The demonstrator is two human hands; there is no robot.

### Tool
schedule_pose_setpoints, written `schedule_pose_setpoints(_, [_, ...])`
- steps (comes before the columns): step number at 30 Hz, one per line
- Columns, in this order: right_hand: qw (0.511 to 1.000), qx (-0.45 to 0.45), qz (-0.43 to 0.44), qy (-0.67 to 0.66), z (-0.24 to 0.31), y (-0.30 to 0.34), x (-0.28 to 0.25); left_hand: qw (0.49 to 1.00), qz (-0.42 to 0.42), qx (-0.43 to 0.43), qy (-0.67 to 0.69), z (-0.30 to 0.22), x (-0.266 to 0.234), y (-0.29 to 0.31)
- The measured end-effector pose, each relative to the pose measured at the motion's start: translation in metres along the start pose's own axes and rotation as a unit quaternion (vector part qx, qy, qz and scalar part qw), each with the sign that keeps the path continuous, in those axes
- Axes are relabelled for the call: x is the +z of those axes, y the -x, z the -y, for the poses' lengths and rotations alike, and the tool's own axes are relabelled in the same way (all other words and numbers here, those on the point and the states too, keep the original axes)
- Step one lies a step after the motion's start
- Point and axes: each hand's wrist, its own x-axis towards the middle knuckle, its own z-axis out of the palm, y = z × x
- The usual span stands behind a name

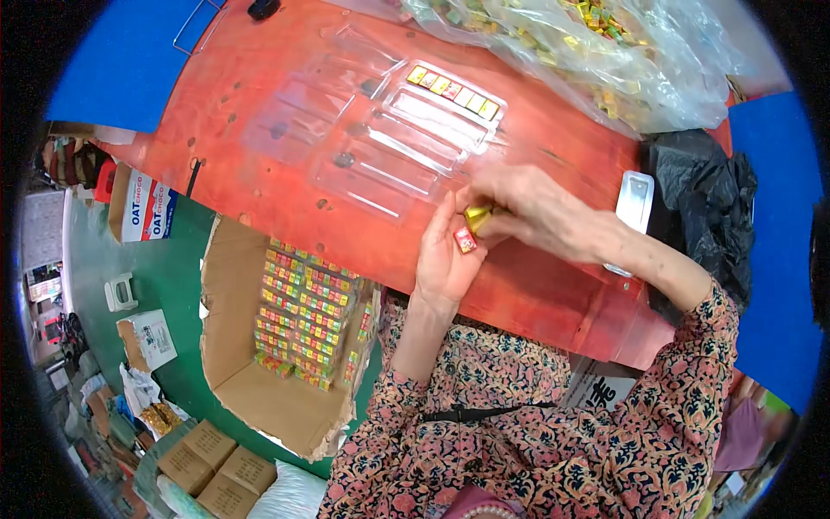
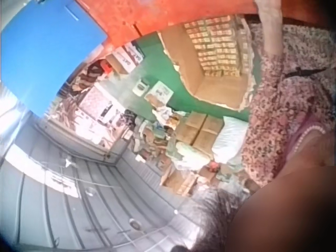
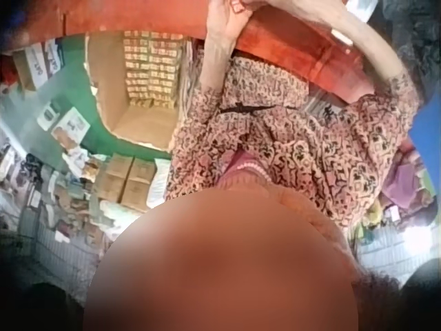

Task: Arranging and sorting small packaged cube-shaped items into rows on a workspace.

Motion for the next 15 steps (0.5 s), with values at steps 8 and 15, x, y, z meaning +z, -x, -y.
schedule_pose_setpoints(8, [0.969, -0.074, -0.208, 0.106, -0.046, -0.063, -0.023, 0.987, -0.098, -0.039, -0.123, -0.019, 0.019, 0.009])
schedule_pose_setpoints(15, [0.974, -0.083, -0.166, 0.13, -0.054, -0.076, -0.015, 0.946, -0.135, 0.124, -0.266, -0.064, 0.048, 0.009])
